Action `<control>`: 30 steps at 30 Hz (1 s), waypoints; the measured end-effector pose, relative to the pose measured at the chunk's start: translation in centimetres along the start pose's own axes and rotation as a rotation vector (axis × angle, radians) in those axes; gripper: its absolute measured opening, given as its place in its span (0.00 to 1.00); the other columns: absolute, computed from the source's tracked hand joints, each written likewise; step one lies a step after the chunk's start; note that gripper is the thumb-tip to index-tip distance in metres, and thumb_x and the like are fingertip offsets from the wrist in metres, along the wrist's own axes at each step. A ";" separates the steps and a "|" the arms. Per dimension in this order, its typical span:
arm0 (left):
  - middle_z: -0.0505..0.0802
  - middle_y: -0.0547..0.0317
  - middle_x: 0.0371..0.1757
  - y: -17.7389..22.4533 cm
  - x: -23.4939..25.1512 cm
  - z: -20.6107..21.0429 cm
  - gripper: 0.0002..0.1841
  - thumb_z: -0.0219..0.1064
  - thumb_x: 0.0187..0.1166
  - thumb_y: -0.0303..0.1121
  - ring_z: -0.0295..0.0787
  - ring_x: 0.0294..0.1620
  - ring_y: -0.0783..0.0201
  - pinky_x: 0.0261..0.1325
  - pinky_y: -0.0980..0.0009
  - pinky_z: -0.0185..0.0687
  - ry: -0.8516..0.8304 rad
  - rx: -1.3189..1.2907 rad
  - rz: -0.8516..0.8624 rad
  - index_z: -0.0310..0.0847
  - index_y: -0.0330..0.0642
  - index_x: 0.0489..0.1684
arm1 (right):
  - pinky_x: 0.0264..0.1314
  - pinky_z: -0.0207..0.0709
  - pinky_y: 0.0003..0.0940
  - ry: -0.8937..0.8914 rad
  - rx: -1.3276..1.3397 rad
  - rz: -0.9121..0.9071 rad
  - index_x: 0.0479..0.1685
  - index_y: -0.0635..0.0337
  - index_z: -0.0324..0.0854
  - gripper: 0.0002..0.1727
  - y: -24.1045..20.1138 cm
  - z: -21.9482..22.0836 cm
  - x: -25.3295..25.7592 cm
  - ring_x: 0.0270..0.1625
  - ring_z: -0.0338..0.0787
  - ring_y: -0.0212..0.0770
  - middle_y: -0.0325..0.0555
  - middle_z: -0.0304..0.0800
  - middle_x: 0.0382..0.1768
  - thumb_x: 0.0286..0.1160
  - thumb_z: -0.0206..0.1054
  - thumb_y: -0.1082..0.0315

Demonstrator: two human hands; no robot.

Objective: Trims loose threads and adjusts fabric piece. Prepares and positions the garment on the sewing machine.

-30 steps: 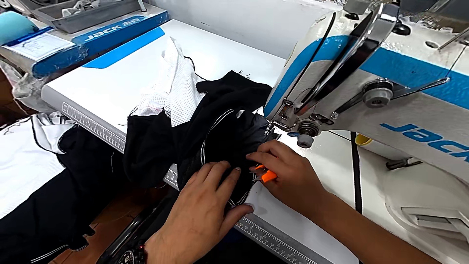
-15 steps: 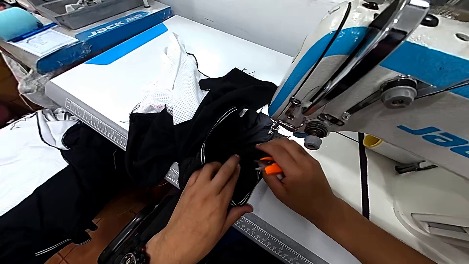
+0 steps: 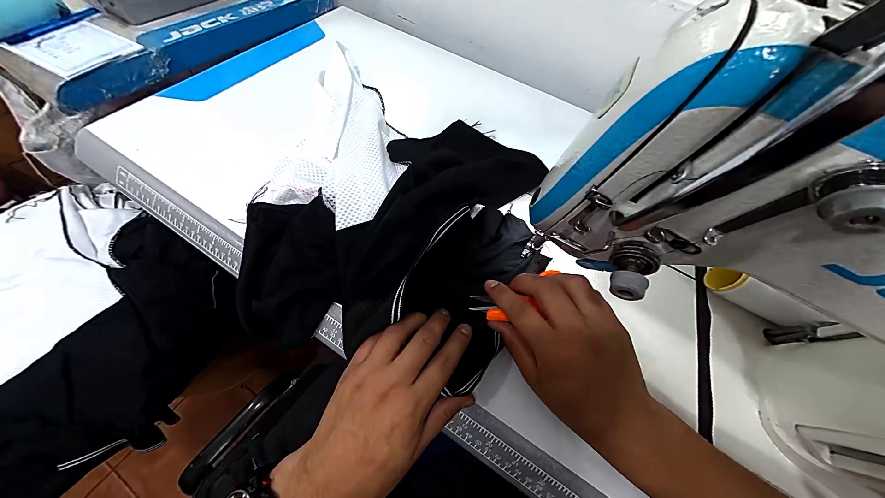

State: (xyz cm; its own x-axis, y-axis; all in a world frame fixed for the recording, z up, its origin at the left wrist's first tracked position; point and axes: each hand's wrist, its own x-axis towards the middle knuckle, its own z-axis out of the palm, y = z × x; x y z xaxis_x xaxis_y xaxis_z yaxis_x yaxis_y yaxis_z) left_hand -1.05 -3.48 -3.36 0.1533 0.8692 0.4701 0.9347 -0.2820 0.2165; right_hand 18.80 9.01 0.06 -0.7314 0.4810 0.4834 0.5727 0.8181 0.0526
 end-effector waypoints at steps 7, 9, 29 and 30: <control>0.85 0.59 0.77 0.1 -0.2 0.2 0.32 0.48 0.88 0.61 0.80 0.76 0.55 0.68 0.59 0.78 -0.016 0.058 -0.002 0.81 0.50 0.77 | 0.53 0.78 0.45 0.003 -0.035 -0.059 0.68 0.49 0.86 0.19 -0.3 -0.1 0.0 0.59 0.85 0.52 0.45 0.89 0.57 0.85 0.61 0.58; 0.85 0.58 0.77 0.1 -0.1 0.2 0.32 0.48 0.88 0.61 0.81 0.75 0.55 0.67 0.58 0.78 -0.014 0.057 0.000 0.81 0.50 0.76 | 0.52 0.77 0.44 0.004 -0.064 -0.079 0.69 0.50 0.86 0.19 -0.5 -0.2 0.0 0.59 0.85 0.52 0.45 0.89 0.58 0.84 0.62 0.58; 0.87 0.57 0.74 0.1 -0.2 0.2 0.29 0.51 0.88 0.59 0.82 0.75 0.55 0.71 0.58 0.79 0.018 0.011 0.009 0.86 0.52 0.70 | 0.27 0.78 0.29 0.111 0.322 0.146 0.53 0.51 0.90 0.22 -1.2 0.1 1.7 0.39 0.86 0.34 0.42 0.84 0.48 0.64 0.77 0.49; 0.87 0.58 0.75 0.1 -0.2 0.2 0.29 0.51 0.88 0.59 0.82 0.75 0.54 0.71 0.58 0.79 0.017 0.008 0.009 0.86 0.52 0.71 | 0.27 0.78 0.29 0.104 0.338 0.140 0.50 0.51 0.89 0.19 -1.2 0.1 1.9 0.39 0.86 0.34 0.41 0.83 0.47 0.63 0.77 0.51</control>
State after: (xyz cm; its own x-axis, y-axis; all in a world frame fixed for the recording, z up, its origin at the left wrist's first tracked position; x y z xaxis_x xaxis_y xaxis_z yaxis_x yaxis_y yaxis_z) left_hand -0.89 -3.61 -3.58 0.1561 0.8594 0.4869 0.9359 -0.2862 0.2052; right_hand 16.71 8.99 0.79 -0.6038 0.5749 0.5522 0.4970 0.8131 -0.3031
